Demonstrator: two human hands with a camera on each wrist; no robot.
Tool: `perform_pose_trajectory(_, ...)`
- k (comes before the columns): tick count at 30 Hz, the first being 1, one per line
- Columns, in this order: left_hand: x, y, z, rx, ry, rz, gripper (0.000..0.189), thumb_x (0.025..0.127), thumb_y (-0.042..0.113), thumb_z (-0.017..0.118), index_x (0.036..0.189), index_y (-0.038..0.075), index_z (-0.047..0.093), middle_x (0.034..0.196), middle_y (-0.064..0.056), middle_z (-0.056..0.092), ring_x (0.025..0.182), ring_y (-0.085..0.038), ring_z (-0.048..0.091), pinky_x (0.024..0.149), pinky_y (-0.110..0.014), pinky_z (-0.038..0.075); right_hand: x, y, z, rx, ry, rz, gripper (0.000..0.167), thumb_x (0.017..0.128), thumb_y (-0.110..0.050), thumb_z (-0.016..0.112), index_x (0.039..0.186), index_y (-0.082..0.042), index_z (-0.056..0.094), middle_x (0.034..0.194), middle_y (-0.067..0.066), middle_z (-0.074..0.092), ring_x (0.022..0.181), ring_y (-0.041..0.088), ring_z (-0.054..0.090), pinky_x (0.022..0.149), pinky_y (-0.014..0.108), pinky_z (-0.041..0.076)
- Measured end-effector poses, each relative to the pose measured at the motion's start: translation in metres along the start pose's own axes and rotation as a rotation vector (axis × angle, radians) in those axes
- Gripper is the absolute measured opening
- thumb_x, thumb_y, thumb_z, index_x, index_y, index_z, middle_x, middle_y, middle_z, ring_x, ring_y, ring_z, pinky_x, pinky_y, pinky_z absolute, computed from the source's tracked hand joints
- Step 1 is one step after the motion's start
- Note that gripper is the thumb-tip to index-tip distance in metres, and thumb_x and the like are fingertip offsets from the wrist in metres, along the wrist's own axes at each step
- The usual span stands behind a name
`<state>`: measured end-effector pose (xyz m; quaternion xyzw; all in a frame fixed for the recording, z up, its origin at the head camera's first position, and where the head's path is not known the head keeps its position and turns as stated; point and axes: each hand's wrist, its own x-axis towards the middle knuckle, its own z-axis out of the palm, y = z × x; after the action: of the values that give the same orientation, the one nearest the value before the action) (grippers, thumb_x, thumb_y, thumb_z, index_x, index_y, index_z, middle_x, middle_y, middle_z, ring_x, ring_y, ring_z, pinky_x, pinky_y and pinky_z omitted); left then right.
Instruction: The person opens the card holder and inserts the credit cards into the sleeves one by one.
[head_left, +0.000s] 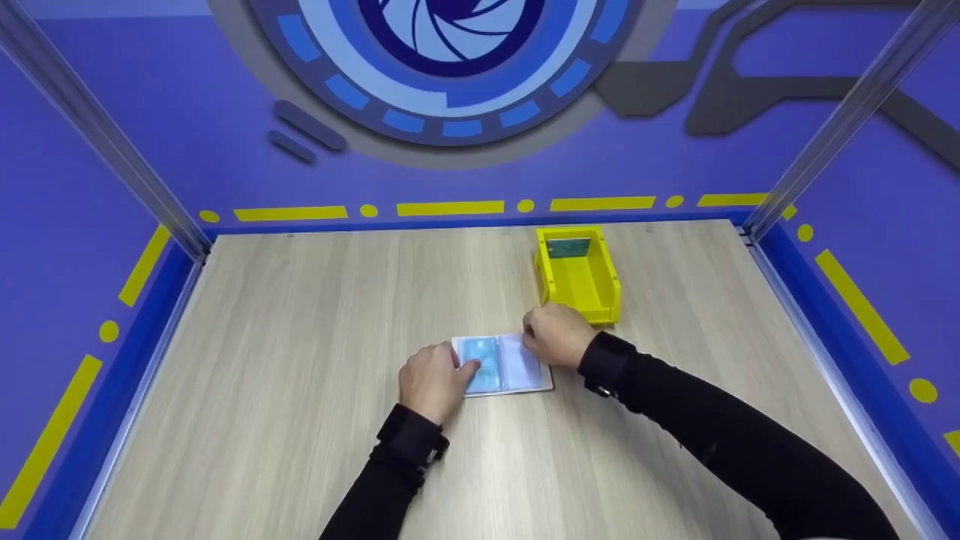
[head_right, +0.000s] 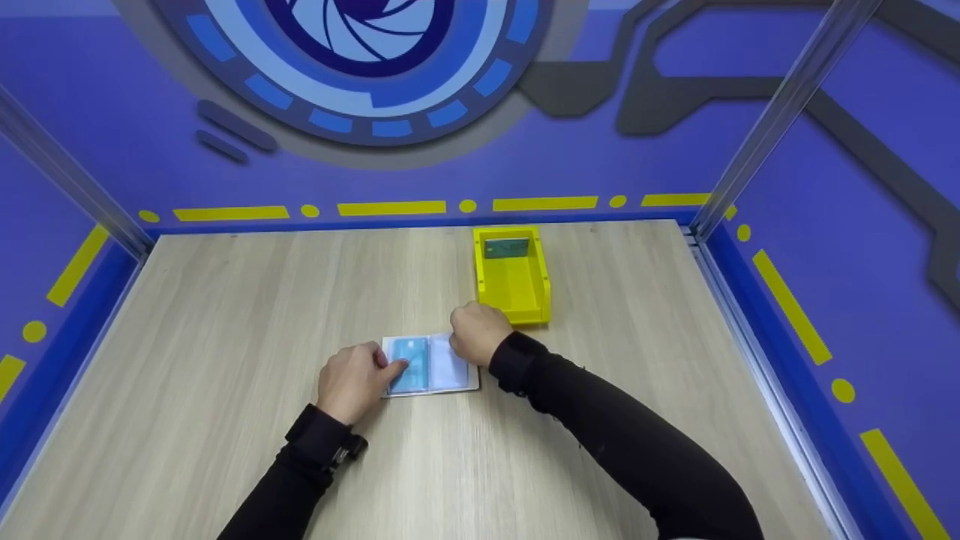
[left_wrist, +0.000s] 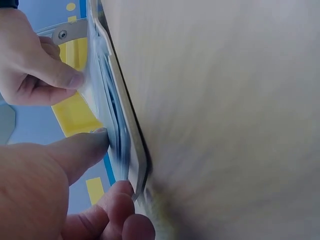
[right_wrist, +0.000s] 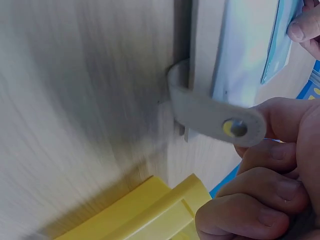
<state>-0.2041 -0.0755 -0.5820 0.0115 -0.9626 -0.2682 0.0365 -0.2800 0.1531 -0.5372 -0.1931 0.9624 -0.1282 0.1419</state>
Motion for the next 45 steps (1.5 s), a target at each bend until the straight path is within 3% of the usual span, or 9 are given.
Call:
perform_pose_trajectory(5,0.000,0.000,-0.001,0.009,0.007,0.010,0.042,0.092,0.047,0.089,0.075,0.016,0.066,0.070,0.003,0.063,0.060,-0.016,0.056,0.057,-0.034,0.044,0.004,-0.003,-0.002,0.059,-0.018,0.021,0.021,0.104,-0.021,0.069,0.102,-0.004,0.081,0.087,0.007,0.075,0.075,0.019,0.063,0.077,0.038,0.057)
perform_pose_trajectory(11,0.000,-0.001,-0.001,0.009,0.017,0.028,0.042,0.092,0.045,0.088,0.075,0.015,0.065,0.069,0.002,0.063,0.060,-0.016,0.056,0.057,-0.035,0.044,0.009,-0.010,-0.004,0.247,-0.027,0.080,0.022,0.103,-0.029,0.069,0.091,-0.012,0.077,0.084,0.002,0.068,0.075,0.017,0.062,0.066,0.029,0.049)
perform_pose_trajectory(18,0.003,-0.002,-0.006,0.006,0.015,0.052,0.038,0.093,0.042,0.088,0.074,0.016,0.068,0.071,0.000,0.068,0.062,-0.018,0.061,0.058,-0.037,0.048,0.013,-0.020,-0.008,0.351,-0.027,0.037,0.026,0.103,-0.029,0.068,0.081,-0.016,0.073,0.074,-0.002,0.063,0.069,0.014,0.057,0.060,0.026,0.043)
perform_pose_trajectory(22,0.006,-0.005,-0.013,-0.008,0.022,0.033,0.036,0.096,0.040,0.086,0.074,0.016,0.069,0.072,0.001,0.068,0.062,-0.018,0.061,0.059,-0.037,0.048,0.018,-0.024,-0.009,0.389,-0.026,0.017,0.029,0.103,-0.028,0.067,0.077,-0.015,0.072,0.069,-0.005,0.060,0.067,0.013,0.055,0.060,0.026,0.042)
perform_pose_trajectory(28,0.009,-0.011,-0.020,-0.019,0.030,-0.005,0.036,0.099,0.040,0.082,0.075,0.017,0.071,0.072,0.001,0.069,0.063,-0.018,0.060,0.060,-0.037,0.046,0.029,-0.030,-0.004,0.449,-0.072,0.055,0.032,0.106,-0.030,0.065,0.088,-0.007,0.079,0.073,-0.005,0.060,0.072,0.014,0.054,0.065,0.028,0.040)
perform_pose_trajectory(35,0.010,-0.014,-0.021,-0.010,0.056,-0.001,0.037,0.103,0.037,0.077,0.074,0.016,0.071,0.071,-0.001,0.067,0.061,-0.019,0.059,0.059,-0.038,0.045,0.036,-0.040,0.008,0.451,-0.093,0.064,0.028,0.105,-0.029,0.065,0.090,-0.014,0.082,0.073,-0.006,0.061,0.070,0.013,0.053,0.063,0.027,0.039)
perform_pose_trajectory(45,0.007,-0.008,-0.020,-0.019,0.046,0.052,0.036,0.105,0.032,0.075,0.072,0.017,0.070,0.068,0.000,0.064,0.060,-0.018,0.056,0.057,-0.036,0.043,0.041,-0.043,0.020,0.413,-0.081,0.004,0.026,0.103,-0.024,0.068,0.088,-0.009,0.084,0.066,-0.010,0.059,0.065,0.009,0.053,0.060,0.024,0.038)
